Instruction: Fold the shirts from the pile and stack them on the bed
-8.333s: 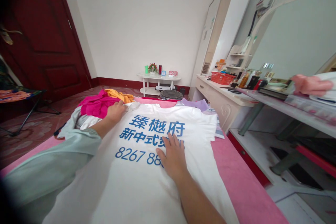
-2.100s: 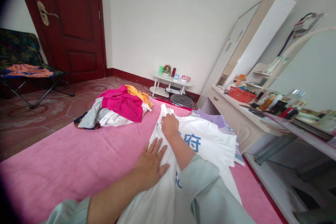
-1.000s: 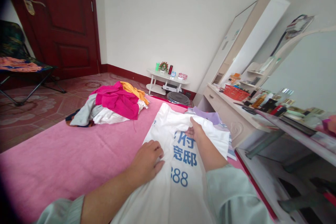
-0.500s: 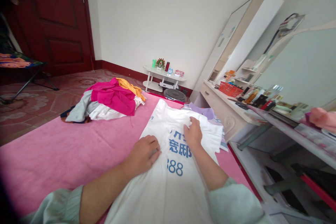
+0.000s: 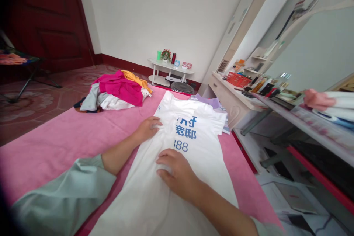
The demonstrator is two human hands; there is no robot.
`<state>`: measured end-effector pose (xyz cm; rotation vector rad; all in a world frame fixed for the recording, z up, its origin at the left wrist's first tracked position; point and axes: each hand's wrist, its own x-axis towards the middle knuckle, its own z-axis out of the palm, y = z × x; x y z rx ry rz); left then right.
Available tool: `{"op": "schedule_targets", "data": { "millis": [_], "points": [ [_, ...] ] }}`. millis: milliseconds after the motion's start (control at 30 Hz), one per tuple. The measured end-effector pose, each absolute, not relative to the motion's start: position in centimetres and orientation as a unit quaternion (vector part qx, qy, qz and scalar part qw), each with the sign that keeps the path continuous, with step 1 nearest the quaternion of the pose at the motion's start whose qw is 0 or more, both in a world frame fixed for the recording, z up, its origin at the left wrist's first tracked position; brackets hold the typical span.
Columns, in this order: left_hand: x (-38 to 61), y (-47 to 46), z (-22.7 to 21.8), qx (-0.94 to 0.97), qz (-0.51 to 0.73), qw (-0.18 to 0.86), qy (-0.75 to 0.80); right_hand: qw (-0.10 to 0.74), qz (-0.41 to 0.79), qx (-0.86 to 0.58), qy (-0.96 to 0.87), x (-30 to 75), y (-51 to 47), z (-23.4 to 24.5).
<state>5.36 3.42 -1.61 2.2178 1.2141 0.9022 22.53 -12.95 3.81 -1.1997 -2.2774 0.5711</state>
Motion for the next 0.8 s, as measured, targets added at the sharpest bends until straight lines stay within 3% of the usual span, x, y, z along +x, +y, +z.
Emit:
{"op": "schedule_targets", "data": {
  "millis": [267,533,667,800],
  "points": [
    [2.6,1.7,-0.6,0.836,0.272,0.246,0.408,0.155,0.234,-0.380,-0.881,20.8,-17.9,5.5],
    [2.2,4.2,-0.3,0.773,0.269,0.214,0.534,0.073,0.226,-0.256,-0.937,19.3,-18.5,4.1],
    [2.9,4.0,-0.1,0.764,0.250,0.184,0.566,0.084,0.189,-0.230,-0.951,17.9,-18.7,3.3],
    [3.1,3.7,0.0,0.766,0.239,0.165,0.574,0.105,0.278,-0.189,-0.936,18.5,-18.9,4.5]
  ]
}}
